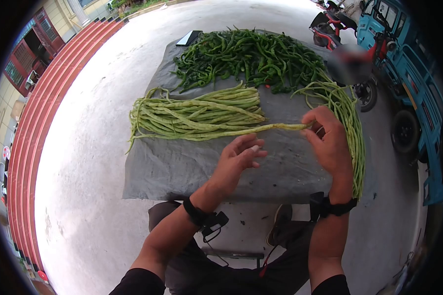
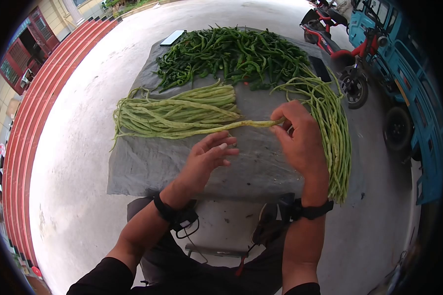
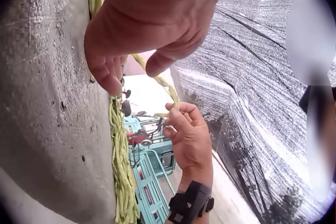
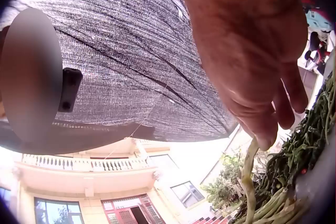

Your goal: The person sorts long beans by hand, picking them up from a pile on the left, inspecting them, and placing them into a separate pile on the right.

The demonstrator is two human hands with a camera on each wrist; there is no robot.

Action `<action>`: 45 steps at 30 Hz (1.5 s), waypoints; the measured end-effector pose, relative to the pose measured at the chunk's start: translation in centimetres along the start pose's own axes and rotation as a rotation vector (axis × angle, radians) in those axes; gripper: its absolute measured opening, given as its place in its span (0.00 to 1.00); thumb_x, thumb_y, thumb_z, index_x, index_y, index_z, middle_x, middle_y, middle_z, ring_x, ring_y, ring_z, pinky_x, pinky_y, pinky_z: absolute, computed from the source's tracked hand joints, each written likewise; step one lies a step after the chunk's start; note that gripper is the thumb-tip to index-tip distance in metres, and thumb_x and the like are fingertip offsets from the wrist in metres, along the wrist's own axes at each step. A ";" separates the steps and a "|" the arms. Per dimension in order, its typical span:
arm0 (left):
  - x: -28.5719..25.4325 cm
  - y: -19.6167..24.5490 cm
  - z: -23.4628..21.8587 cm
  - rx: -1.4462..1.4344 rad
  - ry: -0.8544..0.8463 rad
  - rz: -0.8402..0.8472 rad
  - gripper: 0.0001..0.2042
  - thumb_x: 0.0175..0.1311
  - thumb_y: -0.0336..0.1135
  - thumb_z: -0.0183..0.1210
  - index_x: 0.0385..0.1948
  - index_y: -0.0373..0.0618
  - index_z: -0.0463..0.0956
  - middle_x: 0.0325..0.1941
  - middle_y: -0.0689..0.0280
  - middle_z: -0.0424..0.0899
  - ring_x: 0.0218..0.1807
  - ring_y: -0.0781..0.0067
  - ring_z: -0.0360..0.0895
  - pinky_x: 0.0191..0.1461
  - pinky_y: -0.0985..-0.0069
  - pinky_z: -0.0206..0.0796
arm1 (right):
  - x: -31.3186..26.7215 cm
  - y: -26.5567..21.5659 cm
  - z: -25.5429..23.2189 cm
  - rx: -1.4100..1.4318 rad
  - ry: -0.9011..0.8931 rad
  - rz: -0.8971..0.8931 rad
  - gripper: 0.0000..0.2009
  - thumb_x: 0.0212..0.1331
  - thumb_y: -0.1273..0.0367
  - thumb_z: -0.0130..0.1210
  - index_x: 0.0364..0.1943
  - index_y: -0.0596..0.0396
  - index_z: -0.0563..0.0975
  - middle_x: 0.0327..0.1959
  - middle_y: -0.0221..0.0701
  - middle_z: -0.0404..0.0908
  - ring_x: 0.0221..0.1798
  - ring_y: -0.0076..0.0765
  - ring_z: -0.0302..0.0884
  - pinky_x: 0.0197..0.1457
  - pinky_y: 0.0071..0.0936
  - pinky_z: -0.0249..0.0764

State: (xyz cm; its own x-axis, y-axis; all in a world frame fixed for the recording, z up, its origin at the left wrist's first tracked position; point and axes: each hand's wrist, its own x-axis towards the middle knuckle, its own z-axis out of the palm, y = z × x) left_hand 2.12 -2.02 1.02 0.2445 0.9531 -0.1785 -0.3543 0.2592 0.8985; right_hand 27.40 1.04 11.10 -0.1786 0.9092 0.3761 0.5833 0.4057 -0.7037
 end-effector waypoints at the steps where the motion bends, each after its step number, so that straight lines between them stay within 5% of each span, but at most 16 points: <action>1: 0.0 0.2 0.1 -0.090 0.016 -0.020 0.26 0.84 0.39 0.58 0.76 0.38 0.67 0.76 0.59 0.79 0.71 0.63 0.82 0.64 0.67 0.78 | 0.0 0.2 -0.3 -0.005 0.000 -0.001 0.14 0.57 0.84 0.68 0.45 0.57 0.80 0.42 0.30 0.80 0.35 0.30 0.80 0.38 0.30 0.75; 7: 0.7 -0.2 -0.6 -0.483 0.051 0.003 0.19 0.88 0.41 0.53 0.71 0.43 0.70 0.76 0.61 0.79 0.70 0.64 0.82 0.63 0.69 0.79 | -0.4 1.1 -1.4 0.015 -0.034 0.011 0.11 0.59 0.81 0.67 0.43 0.57 0.80 0.38 0.27 0.78 0.35 0.23 0.77 0.38 0.26 0.74; 17: 1.4 -0.7 -2.4 -0.607 -0.006 0.181 0.18 0.87 0.45 0.55 0.69 0.49 0.74 0.59 0.68 0.87 0.53 0.75 0.84 0.55 0.72 0.77 | -1.3 2.0 -3.5 0.144 -0.158 0.190 0.07 0.62 0.76 0.68 0.42 0.58 0.82 0.31 0.21 0.79 0.30 0.14 0.67 0.36 0.21 0.66; 23: 1.4 1.6 -2.6 -0.532 0.026 0.295 0.20 0.87 0.44 0.56 0.71 0.46 0.72 0.49 0.71 0.87 0.47 0.78 0.83 0.51 0.75 0.76 | -1.6 2.7 -3.2 0.101 -0.336 0.198 0.10 0.62 0.68 0.69 0.41 0.60 0.83 0.30 0.31 0.83 0.30 0.28 0.77 0.37 0.32 0.73; 26: 1.6 2.4 -3.1 -0.417 0.047 0.362 0.20 0.87 0.44 0.56 0.70 0.43 0.74 0.47 0.71 0.86 0.44 0.78 0.82 0.49 0.76 0.75 | -2.1 3.1 -2.7 0.106 -0.425 0.146 0.08 0.64 0.70 0.68 0.41 0.60 0.83 0.29 0.26 0.81 0.33 0.20 0.75 0.38 0.27 0.72; 35: 2.7 3.1 -3.5 -0.252 0.222 0.398 0.13 0.86 0.41 0.58 0.57 0.42 0.82 0.39 0.70 0.87 0.36 0.80 0.83 0.43 0.77 0.76 | -3.5 3.0 -0.1 0.003 -0.534 -0.027 0.09 0.63 0.68 0.67 0.38 0.59 0.80 0.30 0.39 0.85 0.33 0.46 0.82 0.40 0.42 0.76; 45: 5.2 3.0 0.2 -0.073 0.216 0.468 0.12 0.86 0.40 0.59 0.57 0.41 0.82 0.38 0.70 0.88 0.35 0.83 0.82 0.40 0.81 0.73 | -5.0 5.4 -2.2 0.038 -0.482 0.022 0.09 0.64 0.68 0.67 0.38 0.59 0.80 0.29 0.38 0.84 0.33 0.43 0.81 0.42 0.40 0.76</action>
State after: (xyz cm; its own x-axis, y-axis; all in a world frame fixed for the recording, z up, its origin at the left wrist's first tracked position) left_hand 2.53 3.67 2.89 -0.1438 0.9782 0.1499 -0.4451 -0.1992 0.8731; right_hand 33.16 -1.55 6.78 -0.5186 0.8538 0.0450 0.5632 0.3807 -0.7334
